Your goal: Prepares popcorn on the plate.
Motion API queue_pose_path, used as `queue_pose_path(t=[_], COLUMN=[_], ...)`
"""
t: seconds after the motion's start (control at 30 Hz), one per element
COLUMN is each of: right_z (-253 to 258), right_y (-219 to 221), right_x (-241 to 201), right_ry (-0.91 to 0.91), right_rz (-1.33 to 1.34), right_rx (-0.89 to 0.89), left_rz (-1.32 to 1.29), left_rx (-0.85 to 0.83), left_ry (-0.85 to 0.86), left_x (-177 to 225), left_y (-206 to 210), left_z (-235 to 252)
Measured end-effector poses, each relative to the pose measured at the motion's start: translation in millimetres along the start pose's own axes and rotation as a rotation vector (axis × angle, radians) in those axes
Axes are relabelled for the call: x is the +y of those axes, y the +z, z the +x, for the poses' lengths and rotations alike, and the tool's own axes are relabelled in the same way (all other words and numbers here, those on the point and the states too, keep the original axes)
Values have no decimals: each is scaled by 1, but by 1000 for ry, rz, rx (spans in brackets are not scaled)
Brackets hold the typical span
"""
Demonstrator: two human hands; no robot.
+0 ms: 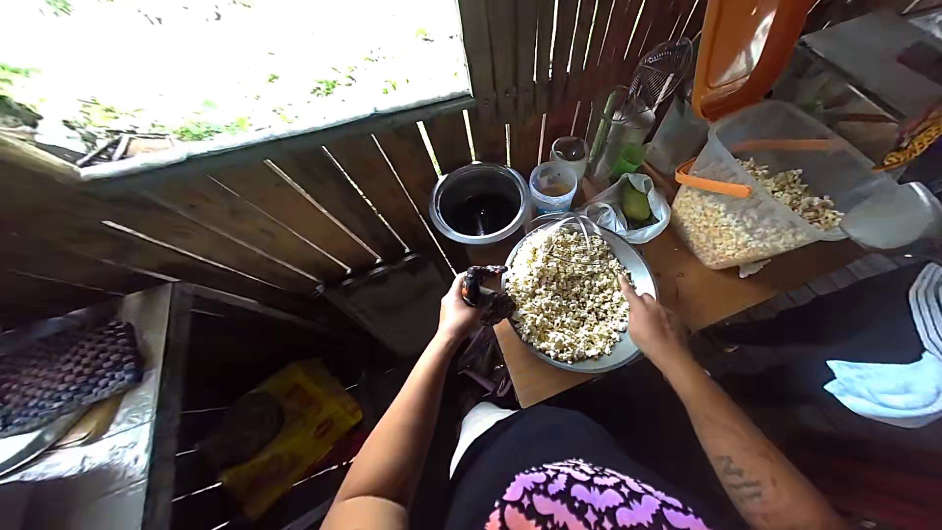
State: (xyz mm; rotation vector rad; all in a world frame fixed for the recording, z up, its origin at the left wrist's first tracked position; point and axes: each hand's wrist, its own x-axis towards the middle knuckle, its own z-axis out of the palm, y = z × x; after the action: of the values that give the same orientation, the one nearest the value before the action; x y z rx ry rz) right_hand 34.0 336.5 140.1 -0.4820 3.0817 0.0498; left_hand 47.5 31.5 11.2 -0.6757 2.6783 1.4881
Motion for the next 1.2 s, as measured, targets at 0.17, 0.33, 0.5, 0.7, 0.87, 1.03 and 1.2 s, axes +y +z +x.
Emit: queue_pose_path(t=[0.17,0.33,0.5,0.7,0.87,1.03,1.2], right_z=[50,22,-14,-33,-14,0,-9], right_y=[96,97,84,58,71,114,112], right_x=[14,29,59,76,45,40,84], right_ry=[118,117,156,151,5,-109,-85], right_rz=[141,65,-5,41,134,117,17], right_rx=[-388,-345,-286,-111,-89,-82,-154], left_rz=[5,14,20,4,17,43,29], left_rx=[1,-3,-4,-44,-96,-84,-61], left_ry=[1,-10,-9,30,25,33,21], left_x=[0,2,1,-1,-1,2,1], left_y=[2,2,2,-2,-6,-6,-5], left_z=[2,2,4,8,10,8,8])
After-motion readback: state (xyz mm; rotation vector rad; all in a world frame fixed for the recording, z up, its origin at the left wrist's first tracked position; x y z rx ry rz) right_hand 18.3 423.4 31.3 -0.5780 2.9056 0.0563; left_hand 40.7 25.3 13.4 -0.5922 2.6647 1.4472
